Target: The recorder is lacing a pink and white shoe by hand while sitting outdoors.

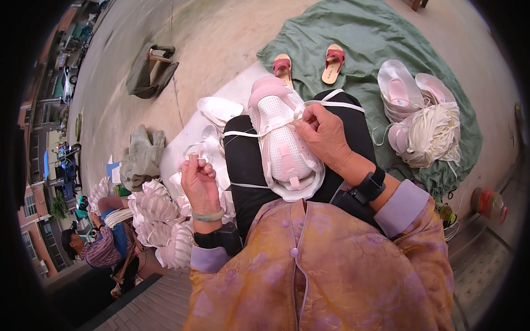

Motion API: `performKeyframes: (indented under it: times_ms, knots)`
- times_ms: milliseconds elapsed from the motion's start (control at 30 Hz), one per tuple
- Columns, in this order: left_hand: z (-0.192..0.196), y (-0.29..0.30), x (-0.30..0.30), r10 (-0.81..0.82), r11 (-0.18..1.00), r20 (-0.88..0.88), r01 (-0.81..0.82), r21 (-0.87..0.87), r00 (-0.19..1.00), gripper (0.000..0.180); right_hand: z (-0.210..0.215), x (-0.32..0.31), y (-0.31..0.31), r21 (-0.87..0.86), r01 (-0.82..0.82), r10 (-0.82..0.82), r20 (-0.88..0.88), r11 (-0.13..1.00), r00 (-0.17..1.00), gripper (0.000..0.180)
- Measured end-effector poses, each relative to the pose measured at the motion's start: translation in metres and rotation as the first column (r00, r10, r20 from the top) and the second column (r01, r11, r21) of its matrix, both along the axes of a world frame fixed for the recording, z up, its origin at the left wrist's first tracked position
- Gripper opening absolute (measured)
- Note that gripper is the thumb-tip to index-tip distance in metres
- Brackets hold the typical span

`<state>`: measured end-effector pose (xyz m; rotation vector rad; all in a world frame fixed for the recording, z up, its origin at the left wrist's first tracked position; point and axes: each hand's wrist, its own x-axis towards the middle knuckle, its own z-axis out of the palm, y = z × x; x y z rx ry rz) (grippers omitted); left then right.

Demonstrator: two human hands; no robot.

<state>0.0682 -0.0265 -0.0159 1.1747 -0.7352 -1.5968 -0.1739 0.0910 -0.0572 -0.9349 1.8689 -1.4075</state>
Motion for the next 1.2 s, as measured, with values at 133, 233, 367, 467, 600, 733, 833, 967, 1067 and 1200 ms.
performKeyframes:
  times_ms: [133, 233, 367, 467, 600, 733, 833, 967, 1067, 1200]
  knots:
    - [-0.014, 0.021, -0.028, -0.373, 0.918, -0.077, 0.380, 0.115, 0.925, 0.008, 0.019, 0.000, 0.001, -0.046, -0.131, 0.107, -0.340, 0.990, 0.934, 0.019]
    - [-0.020, 0.023, -0.050, -0.449, 0.881, -0.093, 0.458, 0.121, 0.888, 0.009, 0.034, 0.002, -0.002, -0.064, -0.356, 0.235, -0.641, 0.932, 0.731, 0.027]
    - [-0.029, 0.023, -0.060, -0.503, 0.859, -0.062, 0.507, 0.074, 0.862, 0.011, 0.037, 0.006, -0.011, 0.083, -0.541, 0.356, -0.833, 0.837, 0.423, 0.034]
    - [-0.030, 0.023, -0.057, -0.549, 0.833, 0.148, 0.552, 0.024, 0.822, 0.012, 0.040, 0.008, -0.014, 0.150, -0.523, 0.353, -0.882, 0.839, 0.312, 0.040]
    - [-0.031, 0.024, -0.063, -0.494, 0.850, 0.251, 0.523, -0.062, 0.832, 0.013, 0.042, 0.009, -0.015, 0.208, -0.478, 0.387, -0.867, 0.854, 0.313, 0.045]
    - [-0.036, 0.021, -0.074, -0.453, 0.867, 0.231, 0.486, -0.111, 0.861, 0.014, 0.040, 0.008, -0.015, 0.164, -0.462, 0.368, -0.841, 0.871, 0.397, 0.050]
    - [-0.047, 0.017, -0.077, -0.433, 0.863, 0.260, 0.480, -0.156, 0.863, 0.015, 0.038, 0.009, -0.016, 0.140, -0.471, 0.358, -0.838, 0.871, 0.412, 0.051]
    - [-0.053, 0.019, -0.078, -0.395, 0.851, 0.384, 0.490, -0.189, 0.835, 0.015, 0.037, 0.008, -0.015, 0.133, -0.470, 0.357, -0.830, 0.873, 0.428, 0.051]
    - [-0.052, 0.020, -0.082, -0.374, 0.846, 0.385, 0.480, -0.230, 0.844, 0.015, 0.037, 0.008, -0.014, 0.140, -0.466, 0.360, -0.831, 0.874, 0.424, 0.052]
    - [-0.057, 0.018, -0.083, -0.336, 0.819, 0.501, 0.510, -0.262, 0.797, 0.014, 0.036, 0.008, -0.015, 0.130, -0.466, 0.354, -0.828, 0.875, 0.434, 0.052]
